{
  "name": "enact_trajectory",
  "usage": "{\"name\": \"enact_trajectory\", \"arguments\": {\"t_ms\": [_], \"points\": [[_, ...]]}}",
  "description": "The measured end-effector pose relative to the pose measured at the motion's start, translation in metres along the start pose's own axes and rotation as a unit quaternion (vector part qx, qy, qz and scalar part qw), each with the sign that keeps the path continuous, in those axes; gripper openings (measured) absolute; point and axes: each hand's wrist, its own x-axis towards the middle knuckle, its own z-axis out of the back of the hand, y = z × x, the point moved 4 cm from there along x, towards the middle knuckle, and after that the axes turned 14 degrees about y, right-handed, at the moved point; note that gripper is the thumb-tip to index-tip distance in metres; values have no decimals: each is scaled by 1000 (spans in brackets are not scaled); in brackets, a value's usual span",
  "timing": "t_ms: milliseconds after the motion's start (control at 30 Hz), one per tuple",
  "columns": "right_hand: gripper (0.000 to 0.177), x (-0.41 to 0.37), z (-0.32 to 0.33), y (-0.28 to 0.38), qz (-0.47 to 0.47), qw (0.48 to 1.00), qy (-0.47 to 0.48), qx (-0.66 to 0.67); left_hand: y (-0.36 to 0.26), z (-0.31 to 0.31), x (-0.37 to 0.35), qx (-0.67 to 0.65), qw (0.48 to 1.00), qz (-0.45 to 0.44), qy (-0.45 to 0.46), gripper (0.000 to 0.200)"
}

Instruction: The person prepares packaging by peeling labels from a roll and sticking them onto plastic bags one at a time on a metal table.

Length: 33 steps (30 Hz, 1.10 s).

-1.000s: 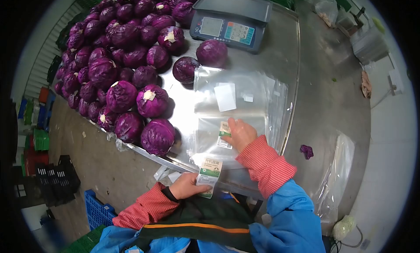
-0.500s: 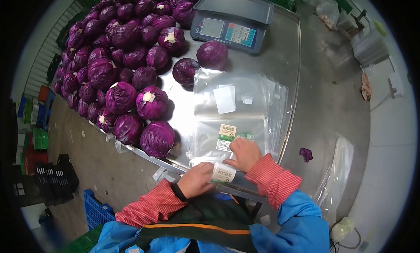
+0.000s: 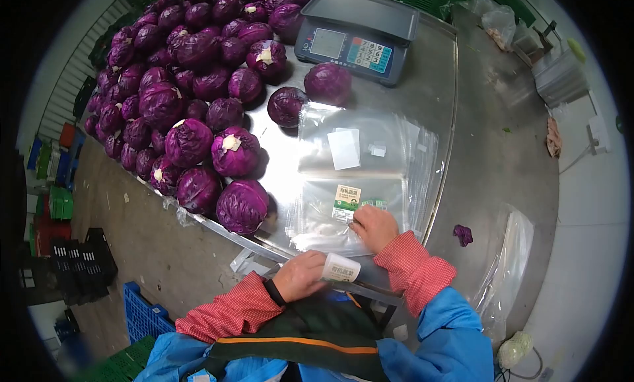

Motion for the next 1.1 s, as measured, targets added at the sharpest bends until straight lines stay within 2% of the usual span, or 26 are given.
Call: {"name": "enact_trajectory", "arguments": {"t_ms": [133, 200, 267, 333, 400, 467, 500, 533, 567, 600, 667, 733, 800, 833, 867, 900, 967, 1067, 1100], "points": [[16, 5, 10, -13, -42, 978, 70, 193, -6, 11, 6, 41, 998, -23, -48, 32], [16, 24, 34, -25, -16, 992, 100, 73, 8, -1, 8, 36, 999, -1, -30, 33], [15, 51, 97, -19, 8, 996, 8, -83, 11, -1, 11, 26, 999, 15, -18, 33], [16, 78, 162, -2, -75, 937, -97, -328, 13, 1, 11, -37, 997, 64, -10, 32], [18, 76, 194, 30, -62, 920, -235, -309, 21, 2, 7, -77, 988, 131, -3, 31], [17, 53, 190, 80, 113, 958, -237, -112, 27, 7, 2, -203, 962, 180, 2, 33], [16, 36, 177, 106, 145, 971, -97, 162, 29, 8, 0, -267, 942, 203, 4, 34], [23, 11, 178, 140, 192, 948, 6, 252, 29, 11, 0, -257, 947, 193, -8, 35], [23, -13, 183, 171, 259, 901, 57, 344, 31, 11, -1, -267, 945, 190, -6, 35], [23, -26, 186, 192, 375, 890, 52, 255, 34, 12, -1, -276, 943, 187, -4, 35], [31, -48, 170, 223, 528, 756, 32, 385, 27, 23, 0, -278, 940, 197, 27, 35], [37, -59, 174, 230, 610, 646, 29, 457, 17, 33, 3, -274, 945, 178, 31, 34], [38, -69, 158, 191, 491, 751, 141, 418, 12, 38, 4, -264, 949, 166, 51, 34], [44, -60, 153, 170, 357, 864, 105, 340, 11, 40, 4, -251, 954, 154, 60, 34], [53, -55, 146, 147, 212, 939, 103, 249, 10, 42, 4, -236, 959, 141, 67, 33], [61, -36, 160, 148, 82, 986, -39, 141, 7, 45, 5, -217, 964, 138, 71, 34], [49, -20, 119, 112, -11, 986, -44, 158, 0, 50, 5, -178, 972, 133, 79, 34], [35, -16, 69, 88, -3, 933, 76, 351, -5, 54, 7, -124, 979, 144, 81, 35], [33, -16, 63, 86, -17, 934, 60, 351, -8, 55, 7, -119, 977, 158, 84, 36]]}}
